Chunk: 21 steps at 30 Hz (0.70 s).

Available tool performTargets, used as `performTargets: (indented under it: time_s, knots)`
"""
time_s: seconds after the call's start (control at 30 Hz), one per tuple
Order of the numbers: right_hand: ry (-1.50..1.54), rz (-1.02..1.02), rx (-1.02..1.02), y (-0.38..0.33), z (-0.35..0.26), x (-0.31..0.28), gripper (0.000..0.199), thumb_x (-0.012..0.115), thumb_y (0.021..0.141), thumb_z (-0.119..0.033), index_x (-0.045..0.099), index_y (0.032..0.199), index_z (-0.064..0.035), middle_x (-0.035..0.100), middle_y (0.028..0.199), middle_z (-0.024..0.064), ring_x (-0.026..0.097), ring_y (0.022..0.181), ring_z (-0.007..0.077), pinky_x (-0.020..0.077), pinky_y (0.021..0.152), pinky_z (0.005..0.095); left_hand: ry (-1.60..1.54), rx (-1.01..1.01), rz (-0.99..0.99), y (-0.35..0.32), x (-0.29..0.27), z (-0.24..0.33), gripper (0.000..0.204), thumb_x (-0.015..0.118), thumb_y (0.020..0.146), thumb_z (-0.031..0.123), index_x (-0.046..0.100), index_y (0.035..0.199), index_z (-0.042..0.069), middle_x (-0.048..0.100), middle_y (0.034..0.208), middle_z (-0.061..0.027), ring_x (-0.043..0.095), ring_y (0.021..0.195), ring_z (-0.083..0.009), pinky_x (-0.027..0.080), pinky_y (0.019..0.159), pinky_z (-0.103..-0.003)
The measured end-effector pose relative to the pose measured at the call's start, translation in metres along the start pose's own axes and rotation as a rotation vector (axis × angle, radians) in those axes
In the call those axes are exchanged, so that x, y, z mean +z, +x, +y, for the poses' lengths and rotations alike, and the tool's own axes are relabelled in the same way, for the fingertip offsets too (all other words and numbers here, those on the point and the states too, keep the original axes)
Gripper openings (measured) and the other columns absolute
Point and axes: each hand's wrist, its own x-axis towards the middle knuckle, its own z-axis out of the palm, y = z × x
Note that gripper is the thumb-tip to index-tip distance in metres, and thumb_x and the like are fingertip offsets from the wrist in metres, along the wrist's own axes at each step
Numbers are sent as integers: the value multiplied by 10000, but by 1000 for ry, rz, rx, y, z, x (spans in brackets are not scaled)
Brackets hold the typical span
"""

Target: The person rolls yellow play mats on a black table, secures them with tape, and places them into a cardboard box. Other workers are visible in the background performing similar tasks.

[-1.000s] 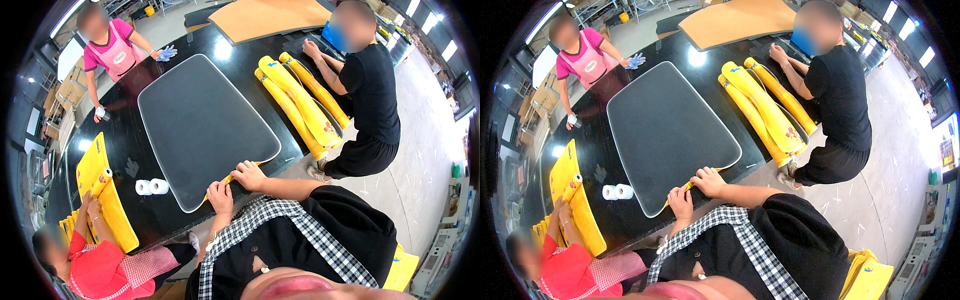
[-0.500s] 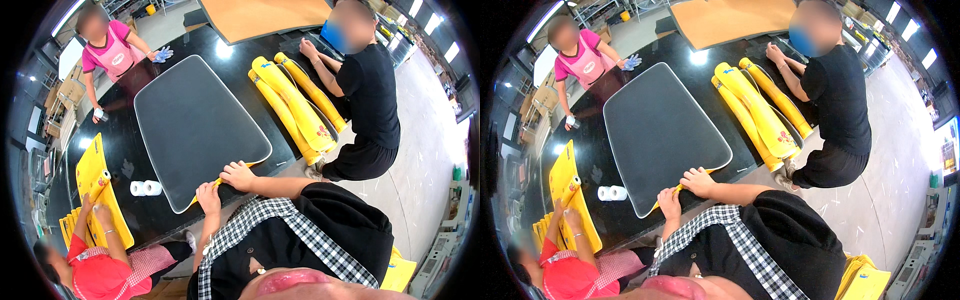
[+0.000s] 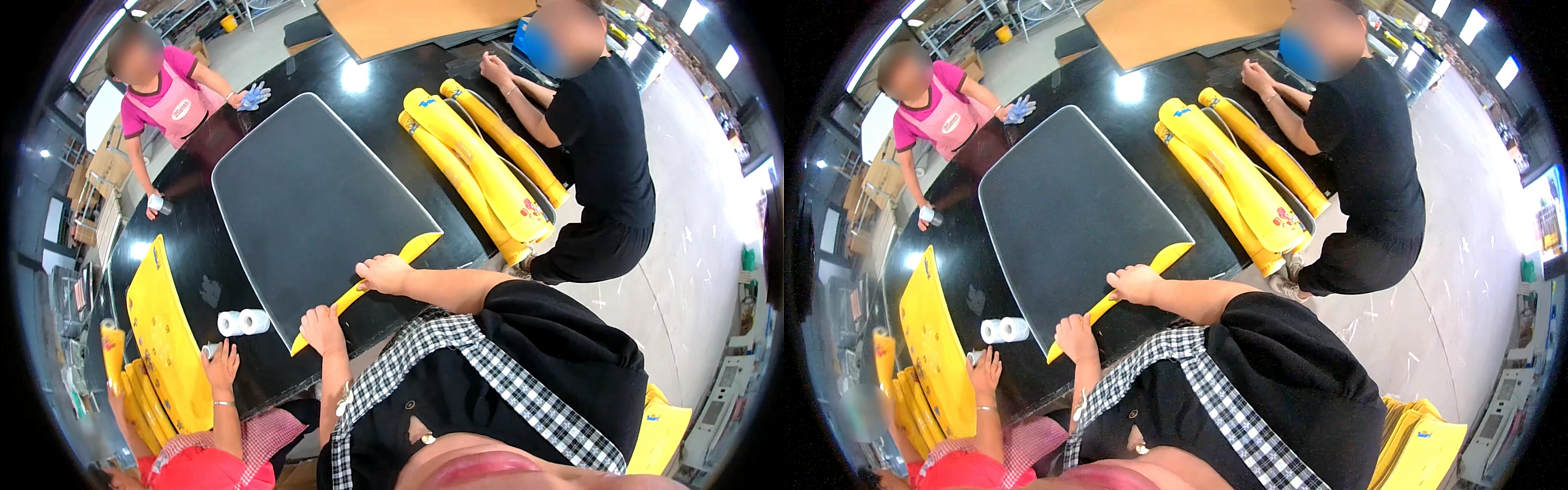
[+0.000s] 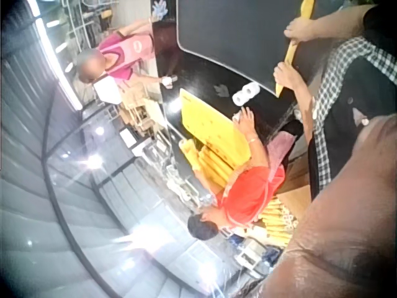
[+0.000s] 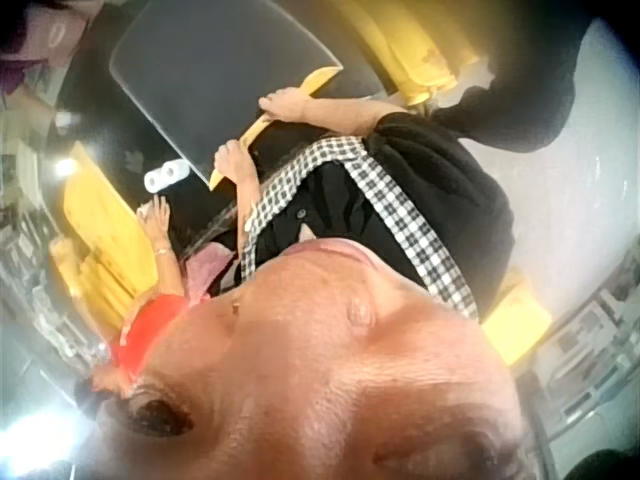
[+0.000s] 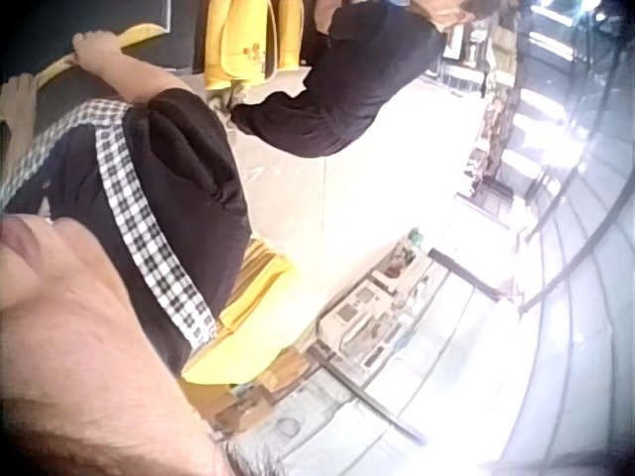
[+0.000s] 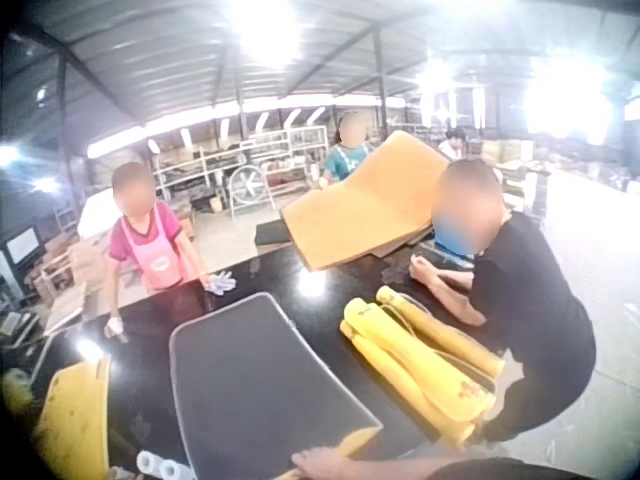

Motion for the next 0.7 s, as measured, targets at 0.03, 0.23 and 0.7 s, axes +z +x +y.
performTargets:
  time_s: [0.03,0.23,0.7]
  knots:
    - [-16,-7,-8,1,3,-3,407,580,988,-462,619,1045,-62,698,1051,159,689,1019,344,542,869,477,-7,-11,-10,-3,4,-3,266,717,895,355,594,825,130,563,857,-55,567,865,-289,457,746,-440]
    - [-212,316,-123,-9,20,13,382,641,920,-470,642,932,-88,633,1012,98,605,1031,301,462,870,454,-142,-26,-62,7,23,-10,333,701,902,397,560,788,117,560,837,-70,569,834,-305,474,723,-446]
    - [-330,556,49,-37,50,12,375,677,894,-480,630,818,-116,620,827,64,619,843,274,481,758,424,-43,-27,132,-2,-30,-23,347,734,877,368,555,747,102,584,776,-89,593,766,-325,496,684,-453]
